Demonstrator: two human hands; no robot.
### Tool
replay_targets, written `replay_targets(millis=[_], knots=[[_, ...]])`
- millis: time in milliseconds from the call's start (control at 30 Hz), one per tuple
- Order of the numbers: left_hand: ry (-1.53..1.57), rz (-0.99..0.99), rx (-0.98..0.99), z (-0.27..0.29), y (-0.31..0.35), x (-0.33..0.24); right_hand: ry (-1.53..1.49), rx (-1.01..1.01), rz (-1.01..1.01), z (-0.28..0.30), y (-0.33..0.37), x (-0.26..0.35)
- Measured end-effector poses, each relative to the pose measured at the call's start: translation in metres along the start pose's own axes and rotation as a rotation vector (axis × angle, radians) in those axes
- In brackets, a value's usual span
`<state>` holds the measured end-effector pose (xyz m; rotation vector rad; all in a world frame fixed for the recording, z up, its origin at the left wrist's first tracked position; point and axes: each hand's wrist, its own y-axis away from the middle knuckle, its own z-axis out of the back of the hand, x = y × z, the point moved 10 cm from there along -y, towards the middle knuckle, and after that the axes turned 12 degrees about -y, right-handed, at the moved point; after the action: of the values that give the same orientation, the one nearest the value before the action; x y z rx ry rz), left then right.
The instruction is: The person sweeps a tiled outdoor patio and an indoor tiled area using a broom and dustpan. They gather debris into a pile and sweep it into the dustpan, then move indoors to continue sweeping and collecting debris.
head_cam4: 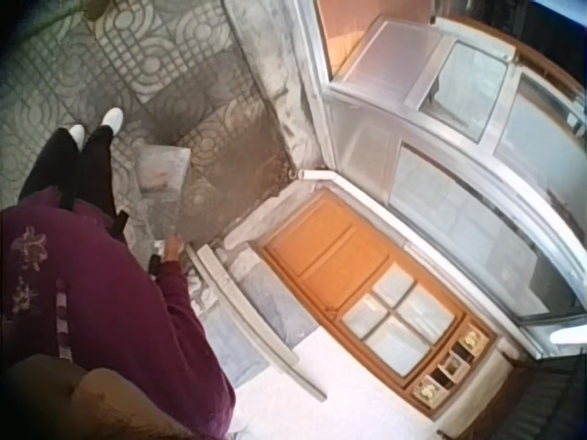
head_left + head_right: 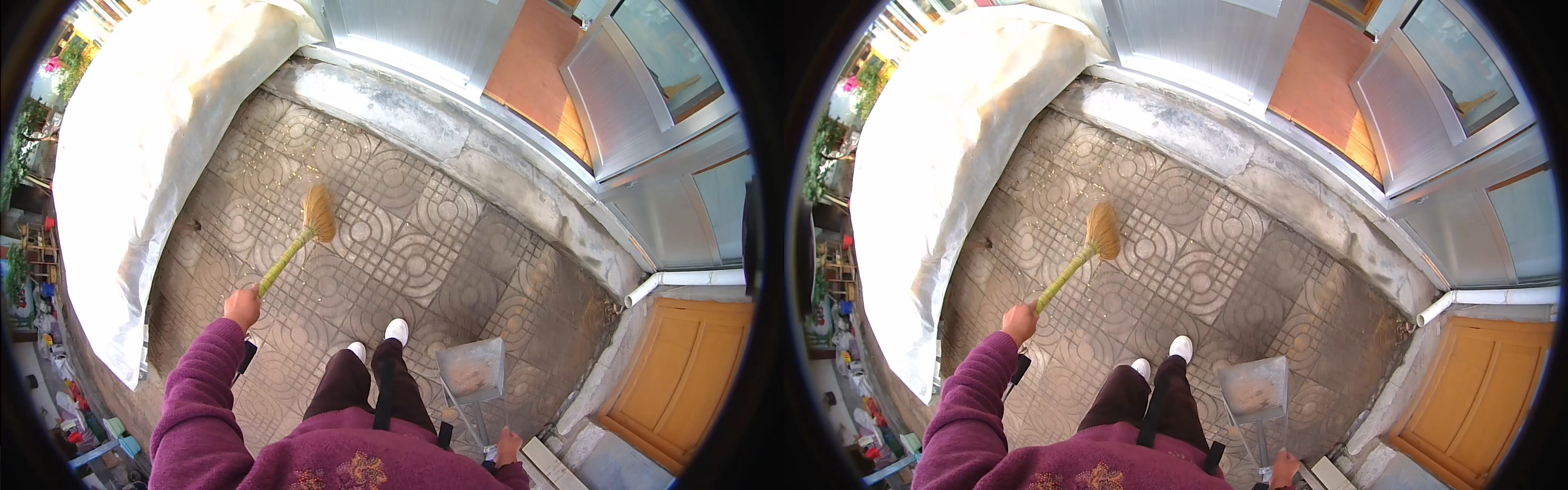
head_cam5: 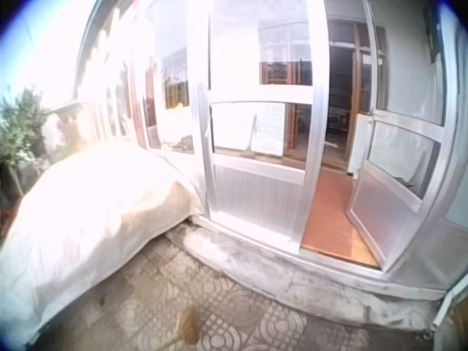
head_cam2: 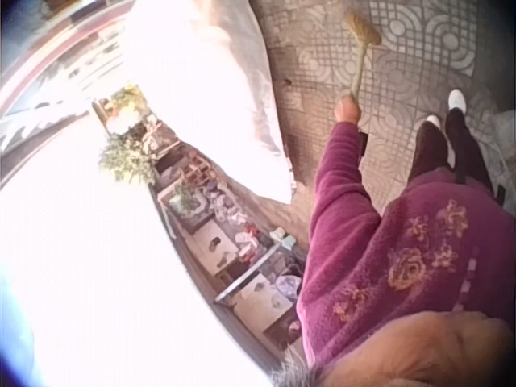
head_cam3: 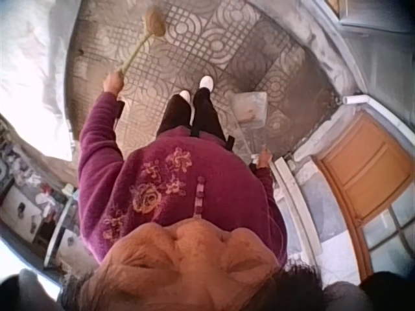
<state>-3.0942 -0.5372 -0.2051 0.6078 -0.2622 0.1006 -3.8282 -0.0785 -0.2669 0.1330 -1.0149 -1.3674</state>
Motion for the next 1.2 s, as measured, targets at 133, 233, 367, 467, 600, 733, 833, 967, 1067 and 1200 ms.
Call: replay_targets(millis=[133, 233, 367, 467, 600, 733, 833, 967, 1067, 1200], knots=[[0.091, -0.05, 0.024, 0.012, 0.023, -0.025, 0.026, -0.022, 0.049, -0.007, -0.012, 0.031], [0.098, -0.199, 0.105, 0.014, 0.028, -0.07, -0.027, -0.06, 0.004, -0.015, -0.019, 0.05], [0.056, -0.384, 0.133, 0.01, 0.006, -0.143, 0.078, -0.139, 0.095, -0.021, -0.023, 0.093], [0.023, -0.457, 0.171, 0.001, -0.028, -0.175, 0.133, -0.162, 0.137, -0.031, -0.025, 0.131], [0.01, -0.401, 0.178, -0.001, -0.069, -0.152, 0.186, -0.145, 0.129, -0.05, -0.023, 0.173], [0.022, -0.241, 0.165, 0.015, -0.103, -0.078, 0.207, -0.105, 0.154, -0.083, -0.037, 0.21], [0.026, -0.154, 0.159, 0.025, -0.117, -0.022, 0.236, -0.053, 0.201, -0.115, -0.057, 0.251], [0.086, -0.062, 0.098, 0.032, -0.107, 0.04, 0.287, 0.045, 0.271, -0.164, -0.071, 0.31], [0.205, 0.155, 0.062, 0.018, -0.066, 0.081, 0.239, 0.095, 0.253, -0.2, -0.079, 0.359], [0.678, 0.293, 0.62, -0.082, 0.013, 0.081, 0.25, 0.184, 0.411, -0.258, -0.078, 0.451]])
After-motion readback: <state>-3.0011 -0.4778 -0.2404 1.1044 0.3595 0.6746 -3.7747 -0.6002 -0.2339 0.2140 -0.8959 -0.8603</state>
